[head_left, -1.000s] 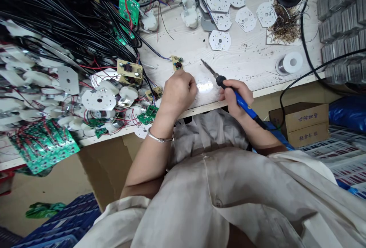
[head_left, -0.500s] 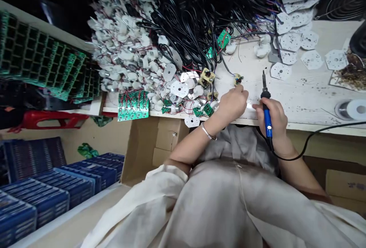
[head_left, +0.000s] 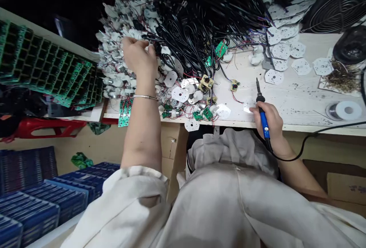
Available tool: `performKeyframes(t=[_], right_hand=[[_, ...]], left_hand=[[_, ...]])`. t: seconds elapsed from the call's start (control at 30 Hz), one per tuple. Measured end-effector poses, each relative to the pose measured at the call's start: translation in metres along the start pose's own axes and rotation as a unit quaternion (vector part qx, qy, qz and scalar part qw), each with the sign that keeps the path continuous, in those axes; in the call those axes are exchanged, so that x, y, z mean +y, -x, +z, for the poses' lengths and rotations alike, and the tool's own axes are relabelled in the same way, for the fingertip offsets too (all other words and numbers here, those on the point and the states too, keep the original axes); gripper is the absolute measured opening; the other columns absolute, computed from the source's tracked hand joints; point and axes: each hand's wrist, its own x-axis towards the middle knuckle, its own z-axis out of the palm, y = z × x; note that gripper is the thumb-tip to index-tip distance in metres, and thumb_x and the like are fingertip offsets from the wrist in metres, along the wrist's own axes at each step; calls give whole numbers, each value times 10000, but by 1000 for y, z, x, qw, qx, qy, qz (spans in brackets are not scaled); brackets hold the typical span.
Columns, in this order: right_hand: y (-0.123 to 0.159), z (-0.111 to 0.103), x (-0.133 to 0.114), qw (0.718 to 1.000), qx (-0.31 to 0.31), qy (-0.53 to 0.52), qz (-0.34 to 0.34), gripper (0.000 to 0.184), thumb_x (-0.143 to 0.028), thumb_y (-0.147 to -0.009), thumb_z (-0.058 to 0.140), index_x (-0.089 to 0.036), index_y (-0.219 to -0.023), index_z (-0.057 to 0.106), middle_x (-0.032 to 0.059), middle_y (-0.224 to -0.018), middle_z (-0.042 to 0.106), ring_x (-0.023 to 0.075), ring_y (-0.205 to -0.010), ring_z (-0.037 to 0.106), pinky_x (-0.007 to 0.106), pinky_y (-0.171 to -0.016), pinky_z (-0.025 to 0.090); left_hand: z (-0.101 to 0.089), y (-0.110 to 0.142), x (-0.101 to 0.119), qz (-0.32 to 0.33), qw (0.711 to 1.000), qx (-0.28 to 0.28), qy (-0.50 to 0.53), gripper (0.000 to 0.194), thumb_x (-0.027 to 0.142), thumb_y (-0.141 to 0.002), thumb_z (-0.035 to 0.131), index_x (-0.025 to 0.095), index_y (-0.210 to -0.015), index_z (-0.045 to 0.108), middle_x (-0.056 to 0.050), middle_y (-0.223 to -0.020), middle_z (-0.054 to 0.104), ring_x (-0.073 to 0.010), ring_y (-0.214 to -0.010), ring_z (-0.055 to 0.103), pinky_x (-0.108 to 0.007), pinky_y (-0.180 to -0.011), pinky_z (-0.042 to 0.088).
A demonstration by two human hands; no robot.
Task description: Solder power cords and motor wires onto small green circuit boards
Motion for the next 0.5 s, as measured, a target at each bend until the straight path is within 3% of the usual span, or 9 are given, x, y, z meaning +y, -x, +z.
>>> performKeyframes(t=[0.1,0.23,0.37,0.5], right_hand=[[-1,1,-2,1000,3,9,16,281,-256,-959,594,-240,-1239,614,77,-1012,758,197,-934,748,330,-816,653],[-2,2,-4,999,-14,2,39,260,-271,-974,561,-231,-1224,621,80,-1037,758,194,-963,741,325,-827,645],[-3,1,-4,999,-12,-16,32,288,-244,-968,566,-231,-1252,609,78,-1045,753,191,-960,733,311,-819,637],[-3,0,-5,999,-10,-15,35,287,-247,-964,581,-239,-1250,608,73,-1046,754,189,-956,733,308,-817,635]], left_hand=[[22,-13,-10,29,999,21,21,194,188,-826,813,206,-828,620,22,-1011,447,-163,-1055,322,-392,-1044,292],[20,-19,-27,57,997,-19,42,365,482,-747,856,215,-715,609,-8,-1022,568,-248,-1104,335,-463,-1083,282],[-3,-12,-39,177,980,-79,45,414,659,-865,642,249,-847,703,-7,-1177,646,-300,-1204,390,-513,-1142,289],[-1,-5,-40,191,978,-78,-17,357,590,-912,598,273,-1010,730,14,-1206,651,-273,-1260,418,-510,-1162,338]])
